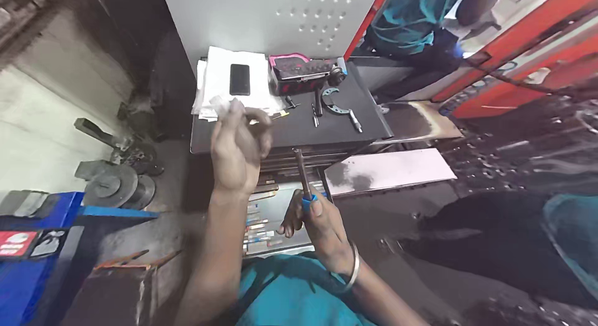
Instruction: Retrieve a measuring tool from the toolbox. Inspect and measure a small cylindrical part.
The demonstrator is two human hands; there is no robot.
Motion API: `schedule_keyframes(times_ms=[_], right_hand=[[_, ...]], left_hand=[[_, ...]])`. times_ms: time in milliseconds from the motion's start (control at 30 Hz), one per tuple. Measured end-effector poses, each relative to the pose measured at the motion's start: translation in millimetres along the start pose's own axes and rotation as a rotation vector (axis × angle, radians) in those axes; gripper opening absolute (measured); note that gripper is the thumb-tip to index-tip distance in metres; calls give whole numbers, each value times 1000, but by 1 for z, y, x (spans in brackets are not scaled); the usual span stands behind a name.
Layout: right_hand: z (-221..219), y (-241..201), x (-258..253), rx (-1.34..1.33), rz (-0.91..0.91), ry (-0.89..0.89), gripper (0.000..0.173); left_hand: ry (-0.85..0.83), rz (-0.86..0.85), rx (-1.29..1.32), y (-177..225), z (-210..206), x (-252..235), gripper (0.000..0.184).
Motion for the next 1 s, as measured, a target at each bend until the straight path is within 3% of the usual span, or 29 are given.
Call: schedule_keyframes(times_ms=[67, 133, 233, 300, 467, 600, 900, 1000], right_hand=[[12, -5, -4, 15, 30, -10, 58], [21, -10, -7, 43, 61, -16, 59], [31, -18, -8, 159, 120, -14, 62], [37, -26, -10, 241, 172, 2, 58], [47, -48, -8, 390, 307, 39, 46], [50, -54, -5, 359, 336, 51, 43], [57, -70, 12, 399, 377, 122, 43], [61, -64, 18, 450, 304, 156, 51]], left_hand=[[-129, 10, -51, -15, -14, 10, 27], [-228, 10, -77, -26, -31, 23, 29], [-366, -95, -145, -25, -58, 35, 34], [-442, -167, -161, -19, -72, 37, 27], [-541, -275, -286, -8, -92, 42, 21], [-621, -311, -312, -3, -107, 46, 21], [-767, -337, -285, 0, -134, 54, 21], [-739, -253, -354, -20, -130, 50, 26]])
Point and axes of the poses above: each hand's wrist, its own x-axis away from the middle knuckle, its own z-axis out of the back of the hand, y = z × x, the point moved 9 cm from there along -x, towards the middle knuckle, and after that the axes turned 2 degrees about -y, right-handed, at the moved point
